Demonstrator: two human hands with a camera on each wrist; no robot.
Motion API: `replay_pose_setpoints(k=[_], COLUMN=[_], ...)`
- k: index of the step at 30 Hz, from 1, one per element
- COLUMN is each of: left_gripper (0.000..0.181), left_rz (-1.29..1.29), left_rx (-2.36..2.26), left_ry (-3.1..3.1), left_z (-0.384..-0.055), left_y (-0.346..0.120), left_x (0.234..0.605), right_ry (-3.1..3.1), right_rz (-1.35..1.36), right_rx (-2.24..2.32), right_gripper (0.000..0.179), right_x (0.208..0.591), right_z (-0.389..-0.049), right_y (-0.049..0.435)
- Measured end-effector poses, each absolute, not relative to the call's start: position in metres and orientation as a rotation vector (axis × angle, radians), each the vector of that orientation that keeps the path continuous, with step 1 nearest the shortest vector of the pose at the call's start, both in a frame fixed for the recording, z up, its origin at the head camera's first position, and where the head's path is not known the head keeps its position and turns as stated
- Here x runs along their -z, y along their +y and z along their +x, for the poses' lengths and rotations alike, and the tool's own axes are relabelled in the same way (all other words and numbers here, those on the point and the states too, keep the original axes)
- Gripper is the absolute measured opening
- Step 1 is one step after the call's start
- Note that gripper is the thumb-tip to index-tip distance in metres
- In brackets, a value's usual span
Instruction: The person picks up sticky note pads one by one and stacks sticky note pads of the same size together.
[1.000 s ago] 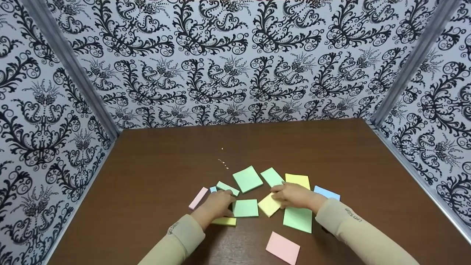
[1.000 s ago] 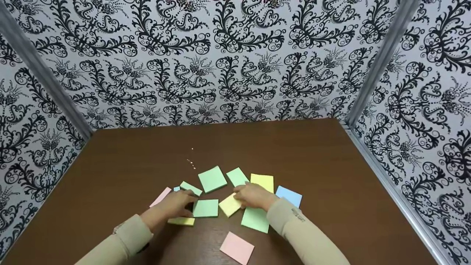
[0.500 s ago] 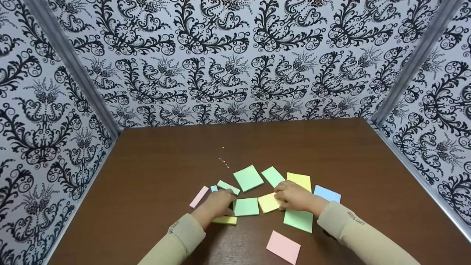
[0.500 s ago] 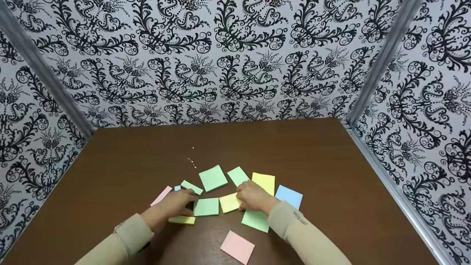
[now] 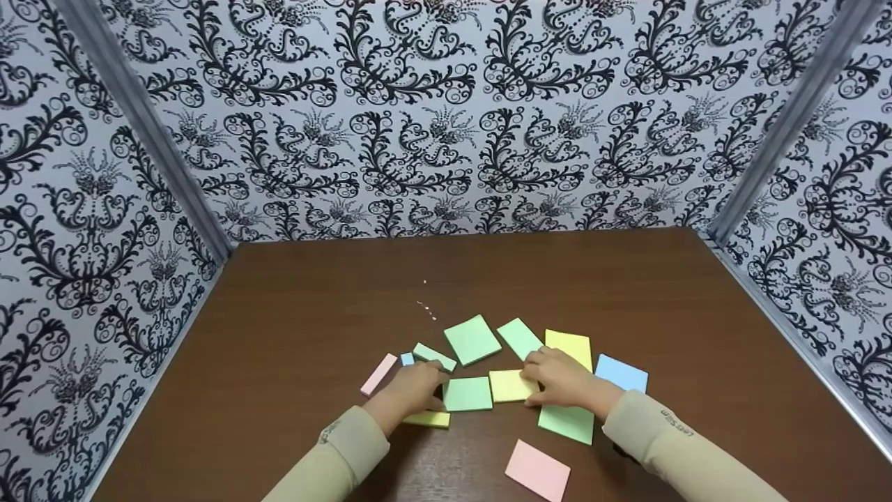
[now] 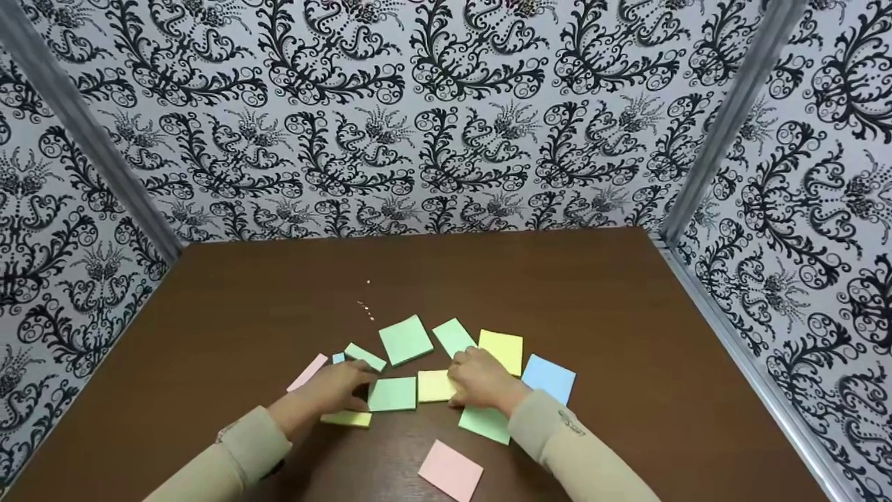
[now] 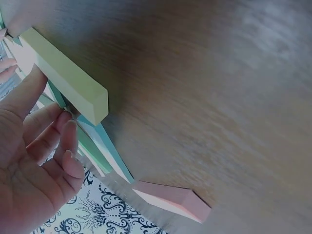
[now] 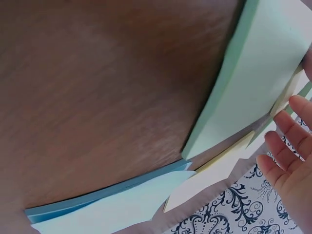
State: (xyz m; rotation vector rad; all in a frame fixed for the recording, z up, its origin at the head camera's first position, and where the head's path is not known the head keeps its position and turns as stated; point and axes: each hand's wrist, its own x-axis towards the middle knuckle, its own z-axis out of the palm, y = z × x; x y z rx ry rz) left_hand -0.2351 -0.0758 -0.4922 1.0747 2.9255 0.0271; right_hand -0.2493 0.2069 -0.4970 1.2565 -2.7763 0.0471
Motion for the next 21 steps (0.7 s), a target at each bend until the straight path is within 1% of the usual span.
replay_pose_setpoints(k=[2, 7, 14, 21], left_gripper=[0.033, 0.035, 0.050, 0.051], left_rz=[1.086, 1.096, 1.022, 0.983], left_rx=[-0.013, -0.034, -0.138, -0.198], left_ry=[2.925, 2.902, 2.898, 2.930], left_z=[-0.2348, -0.2356, -0.2380, -0.2387], left_y=[-0.0764, -0.0794, -0.0808, -0.0805], left_x=[0.4922, 0.4914, 0.4956, 0.4998], right_ry=[-2.788, -2.811, -2.896, -2.975], right_rz=[1.276, 1.366, 1.359, 1.326], right_rx=[-0.092, -0.258, -0.301, -0.282], right_gripper=[0.034, 0.035, 0.035, 0.042], right_x=[0.4956, 0.4920, 0.4927, 0.4901], right_z=[-0.2488, -0.2493, -0.2509, -0.2516], right_y=[0.2067, 0.2031, 0.2029, 0.2043])
